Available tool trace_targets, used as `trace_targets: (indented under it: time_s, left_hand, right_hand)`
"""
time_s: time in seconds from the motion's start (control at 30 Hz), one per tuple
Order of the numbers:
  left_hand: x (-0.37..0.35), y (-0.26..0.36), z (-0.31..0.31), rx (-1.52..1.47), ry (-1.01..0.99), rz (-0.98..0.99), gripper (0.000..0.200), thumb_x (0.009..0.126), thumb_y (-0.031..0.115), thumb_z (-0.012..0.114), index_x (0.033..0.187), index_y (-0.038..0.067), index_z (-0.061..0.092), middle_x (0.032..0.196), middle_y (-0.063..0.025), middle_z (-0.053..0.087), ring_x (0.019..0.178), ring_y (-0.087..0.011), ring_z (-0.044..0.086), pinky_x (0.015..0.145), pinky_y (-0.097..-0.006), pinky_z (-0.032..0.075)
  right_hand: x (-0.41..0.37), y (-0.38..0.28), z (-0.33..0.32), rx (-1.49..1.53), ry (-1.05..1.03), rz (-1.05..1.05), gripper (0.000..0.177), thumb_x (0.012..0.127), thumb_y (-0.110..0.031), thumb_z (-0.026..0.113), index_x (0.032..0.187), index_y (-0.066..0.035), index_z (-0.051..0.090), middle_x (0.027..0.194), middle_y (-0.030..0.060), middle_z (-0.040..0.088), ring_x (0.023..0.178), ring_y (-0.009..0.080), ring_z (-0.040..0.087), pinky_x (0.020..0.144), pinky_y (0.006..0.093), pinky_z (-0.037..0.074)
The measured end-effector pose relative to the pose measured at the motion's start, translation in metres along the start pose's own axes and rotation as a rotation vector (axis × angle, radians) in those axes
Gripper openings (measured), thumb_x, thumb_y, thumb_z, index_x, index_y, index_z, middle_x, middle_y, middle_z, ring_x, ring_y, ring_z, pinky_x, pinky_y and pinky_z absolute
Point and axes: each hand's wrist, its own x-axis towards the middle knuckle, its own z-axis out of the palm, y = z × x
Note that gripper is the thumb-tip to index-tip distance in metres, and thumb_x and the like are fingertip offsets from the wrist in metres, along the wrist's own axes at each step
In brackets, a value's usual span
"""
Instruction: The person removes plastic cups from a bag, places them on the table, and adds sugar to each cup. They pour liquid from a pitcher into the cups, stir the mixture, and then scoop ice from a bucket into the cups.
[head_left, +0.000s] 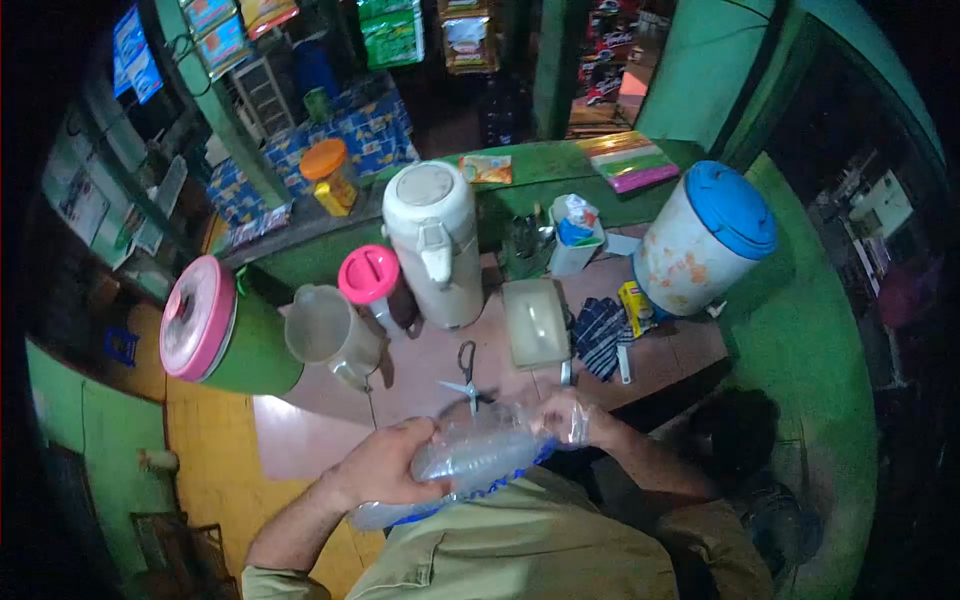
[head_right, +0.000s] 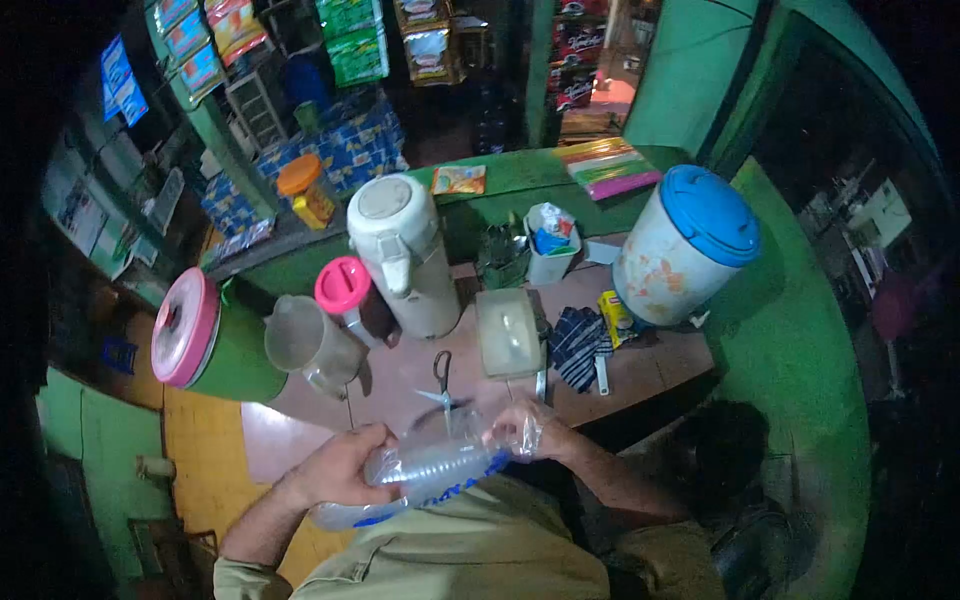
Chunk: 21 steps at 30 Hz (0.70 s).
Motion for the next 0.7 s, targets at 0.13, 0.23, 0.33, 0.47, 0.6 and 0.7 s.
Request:
trace_targets:
  time_s: [0.13,0.23,0.33,0.47,0.6,0.7]
  left_hand:
    - [-0.002,0.006,0.000,0.039,-0.006,0.018,0.052,0.072,0.030,0.076,0.108,-0.001,0.053,0.098,-0.0232,0.060,0.093,-0.0419,0.061,0.081,-0.0448,0.050]
    - [-0.010,-0.001,0.006,0.015,0.042,-0.035,0.052,0.073,0.028,0.075,0.110,-0.001,0.052,0.099,-0.0231,0.060,0.095,-0.0410,0.062,0.082,-0.0448,0.050]
    - [-0.015,0.007,0.006,-0.001,0.019,-0.132,0.055,0.072,0.026,0.075,0.113,-0.001,0.050,0.102,-0.0226,0.060,0.098,-0.0408,0.061,0.085,-0.0449,0.050]
    - [-0.018,0.000,0.007,-0.041,0.032,-0.104,0.058,0.071,0.026,0.076,0.115,0.000,0.049,0.106,-0.0226,0.060,0.100,-0.0411,0.061,0.088,-0.0456,0.049]
    - [-0.019,-0.002,0.014,-0.024,0.046,-0.102,0.060,0.069,0.025,0.078,0.116,0.001,0.048,0.108,-0.0223,0.059,0.102,-0.0399,0.061,0.089,-0.0453,0.050]
    - [-0.019,0.001,0.012,-0.003,0.029,-0.113,0.061,0.068,0.024,0.078,0.116,0.001,0.048,0.108,-0.0220,0.060,0.103,-0.0395,0.061,0.088,-0.0449,0.050]
  right_hand:
    - [0.012,-0.005,0.018,0.510,0.136,0.203,0.023,0.093,-0.022,0.064,0.093,0.000,0.070,0.099,0.0115,0.067,0.093,0.0192,0.063,0.075,0.0333,0.052]
    - [0.022,-0.031,0.007,0.467,-0.097,0.161,0.025,0.095,-0.024,0.063,0.093,0.000,0.069,0.093,0.0089,0.068,0.087,0.0183,0.063,0.075,0.0328,0.053]
    - [0.021,-0.045,-0.009,0.069,-0.215,0.095,0.025,0.095,-0.025,0.063,0.092,0.000,0.070,0.088,0.0077,0.070,0.083,0.0181,0.065,0.075,0.0330,0.054]
    - [0.020,-0.029,-0.012,0.086,-0.262,0.065,0.025,0.094,-0.025,0.065,0.100,-0.002,0.074,0.090,0.0081,0.072,0.083,0.0162,0.067,0.073,0.0319,0.055]
    - [0.022,-0.047,0.000,0.085,-0.200,0.306,0.028,0.092,-0.024,0.067,0.106,-0.001,0.073,0.093,0.0091,0.073,0.084,0.0165,0.068,0.074,0.0309,0.055]
    - [0.020,-0.053,0.002,0.171,-0.113,0.421,0.029,0.089,-0.026,0.071,0.103,-0.001,0.074,0.091,0.0090,0.073,0.083,0.0167,0.068,0.074,0.0313,0.055]
